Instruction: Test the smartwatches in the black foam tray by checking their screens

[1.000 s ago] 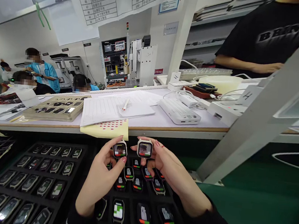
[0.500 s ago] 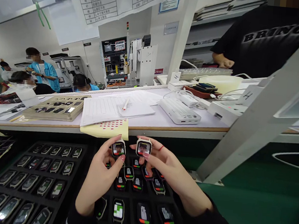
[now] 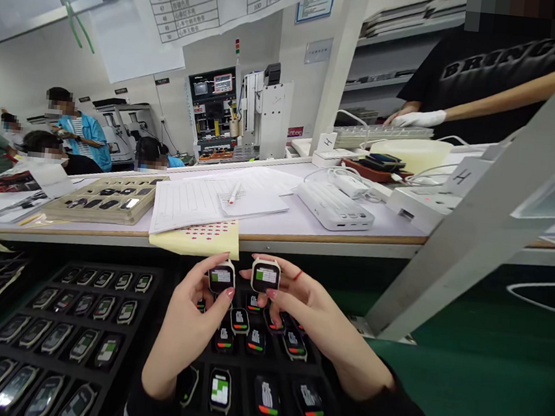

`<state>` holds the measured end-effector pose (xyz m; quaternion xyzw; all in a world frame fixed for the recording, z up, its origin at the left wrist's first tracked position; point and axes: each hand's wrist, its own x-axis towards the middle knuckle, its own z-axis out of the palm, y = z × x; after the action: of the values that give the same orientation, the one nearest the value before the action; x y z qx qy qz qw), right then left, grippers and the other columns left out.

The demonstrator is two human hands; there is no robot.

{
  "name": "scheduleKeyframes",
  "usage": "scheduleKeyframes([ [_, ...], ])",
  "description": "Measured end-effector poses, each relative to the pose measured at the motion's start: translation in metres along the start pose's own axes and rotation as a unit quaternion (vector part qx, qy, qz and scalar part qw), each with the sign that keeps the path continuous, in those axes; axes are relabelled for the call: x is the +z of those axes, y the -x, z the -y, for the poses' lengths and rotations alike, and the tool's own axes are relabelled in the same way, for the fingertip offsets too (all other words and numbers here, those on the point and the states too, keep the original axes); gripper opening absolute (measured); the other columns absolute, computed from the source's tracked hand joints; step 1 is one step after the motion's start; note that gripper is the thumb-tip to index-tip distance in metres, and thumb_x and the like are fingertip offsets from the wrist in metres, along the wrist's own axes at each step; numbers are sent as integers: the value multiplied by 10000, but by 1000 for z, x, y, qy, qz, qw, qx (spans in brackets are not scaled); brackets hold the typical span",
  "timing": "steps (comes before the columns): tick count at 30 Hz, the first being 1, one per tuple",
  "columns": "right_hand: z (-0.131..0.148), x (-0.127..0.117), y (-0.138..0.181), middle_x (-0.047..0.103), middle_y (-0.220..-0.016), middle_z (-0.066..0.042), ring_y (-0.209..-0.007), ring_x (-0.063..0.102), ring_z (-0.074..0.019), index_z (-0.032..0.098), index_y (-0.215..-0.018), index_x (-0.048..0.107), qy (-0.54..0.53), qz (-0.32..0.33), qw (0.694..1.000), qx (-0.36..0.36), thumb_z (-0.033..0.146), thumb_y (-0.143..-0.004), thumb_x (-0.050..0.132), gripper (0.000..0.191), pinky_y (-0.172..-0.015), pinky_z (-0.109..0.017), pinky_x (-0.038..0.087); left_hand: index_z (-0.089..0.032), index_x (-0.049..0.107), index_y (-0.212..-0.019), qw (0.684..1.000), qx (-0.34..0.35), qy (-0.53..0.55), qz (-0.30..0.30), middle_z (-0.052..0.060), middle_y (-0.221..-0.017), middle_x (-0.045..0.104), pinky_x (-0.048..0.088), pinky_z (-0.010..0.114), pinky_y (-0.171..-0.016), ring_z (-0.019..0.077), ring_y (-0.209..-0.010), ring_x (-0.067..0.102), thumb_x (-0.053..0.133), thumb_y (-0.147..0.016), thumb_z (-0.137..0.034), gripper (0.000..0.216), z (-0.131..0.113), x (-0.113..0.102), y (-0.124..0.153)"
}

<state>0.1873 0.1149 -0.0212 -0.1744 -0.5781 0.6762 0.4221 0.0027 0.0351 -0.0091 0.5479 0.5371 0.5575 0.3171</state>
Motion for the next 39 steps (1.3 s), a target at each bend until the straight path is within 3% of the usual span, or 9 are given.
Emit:
scheduleKeyframes([
  [4,-1,0,-1,697,-1149,-154,-705,613,-180,193,-1277,601,13,-12,1000,10,462,-875,751,506,-484,-245,492,-290,603,-1325,1000,3,-3,-11,53,-1267,648,522,292,-844,207,-1077,607,629,-930,-411,414,0,-1,-1],
  [7,-3,0,-1,703,-1120,-152,-687,610,-178,191,-1258,618,14,-17,1000,13,509,-895,722,494,-476,-245,486,-283,616,-1315,1000,-3,-8,-20,56,-1239,657,519,294,-799,180,-957,612,579,-953,-452,401,0,-2,-1],
  [12,-6,-1,0,676,-1198,-140,-745,620,-187,227,-1308,580,14,5,1000,1,414,-878,757,501,-491,-242,496,-299,560,-1369,1000,2,-7,9,46,-1174,667,499,284,-806,170,-932,598,646,-919,-338,460,3,-2,-2],
  [18,-2,0,1,677,-1193,-135,-752,630,-189,220,-1306,578,12,0,1000,4,368,-858,755,504,-511,-249,504,-298,549,-1371,1000,-17,-9,23,39,-1104,669,466,255,-681,136,-792,533,670,-896,-323,491,1,0,0],
  [23,1,1,0,694,-1154,-137,-718,621,-177,206,-1295,599,13,-15,1000,10,445,-878,747,503,-496,-239,502,-304,558,-1363,1000,-15,-11,18,36,-1120,675,474,255,-702,150,-850,561,674,-894,-336,484,0,0,0],
  [29,1,3,0,704,-1113,-135,-669,609,-173,206,-1285,626,25,-21,999,21,517,-861,746,540,-484,-252,493,-272,593,-1332,1000,-2,-6,4,62,-1270,645,514,297,-811,214,-1055,604,641,-916,-408,440,0,0,-1],
  [33,1,3,0,700,-1131,-139,-684,609,-179,212,-1279,612,29,-12,999,19,503,-841,766,547,-479,-251,488,-274,609,-1305,1000,-8,-3,-5,60,-1235,659,527,317,-857,222,-1083,606,620,-928,-443,413,0,-1,-1],
  [39,0,1,0,698,-1142,-137,-705,615,-173,217,-1284,581,19,-2,1000,9,472,-867,758,521,-490,-234,490,-302,552,-1361,1000,-1,5,6,42,-1215,656,512,293,-893,193,-1072,612,636,-929,-323,440,3,-2,-2],
])
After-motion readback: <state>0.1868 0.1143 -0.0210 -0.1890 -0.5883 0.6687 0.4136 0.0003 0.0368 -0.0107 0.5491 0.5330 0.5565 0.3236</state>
